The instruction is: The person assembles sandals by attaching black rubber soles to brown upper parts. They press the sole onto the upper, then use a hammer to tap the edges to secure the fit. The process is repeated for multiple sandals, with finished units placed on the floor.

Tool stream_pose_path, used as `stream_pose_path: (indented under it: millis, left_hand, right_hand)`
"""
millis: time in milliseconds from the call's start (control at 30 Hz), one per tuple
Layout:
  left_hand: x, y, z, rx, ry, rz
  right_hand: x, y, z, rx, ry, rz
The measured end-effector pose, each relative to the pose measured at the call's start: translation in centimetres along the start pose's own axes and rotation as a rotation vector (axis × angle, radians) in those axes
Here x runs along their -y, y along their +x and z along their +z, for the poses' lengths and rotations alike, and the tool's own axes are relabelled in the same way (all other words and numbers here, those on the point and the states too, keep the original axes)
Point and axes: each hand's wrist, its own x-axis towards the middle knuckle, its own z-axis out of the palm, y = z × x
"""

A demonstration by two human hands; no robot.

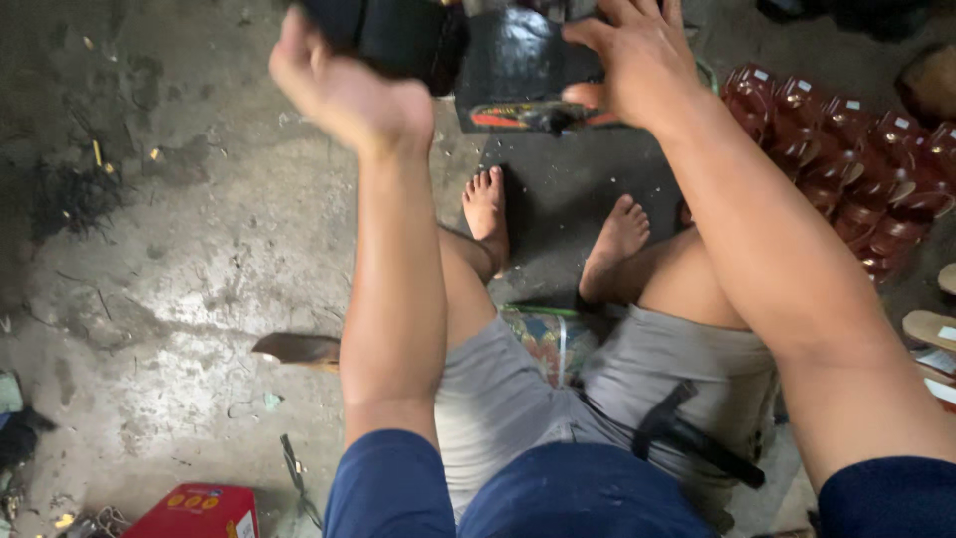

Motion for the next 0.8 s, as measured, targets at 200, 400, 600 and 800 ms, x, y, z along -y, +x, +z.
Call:
stream_pose_path:
  millis: [200, 400, 600, 800]
  left_hand:
    - [-2.7, -3.8, 2.7, 0.251, -0.218, -0.143]
    - [-1.6, -1.9, 3.1, -0.035, 0.151, -0.05]
    - [-1.7, -2.4, 2.4, 0.031, 0.099, -0.075]
    - [-2.1, -2.8, 3.6, 0.098, 0.127, -0.05]
  right_hand:
    - [4.7, 0.7, -5.0, 0.341, 2.053, 0.666]
    - [4.5, -0.8, -7.4, 0.24, 2.179, 0.445]
    - [4.6, -1.3, -8.2, 0.227, 2.04, 0.459]
    - [4.6, -2.1, -8.5, 0.147, 1.961, 0.378]
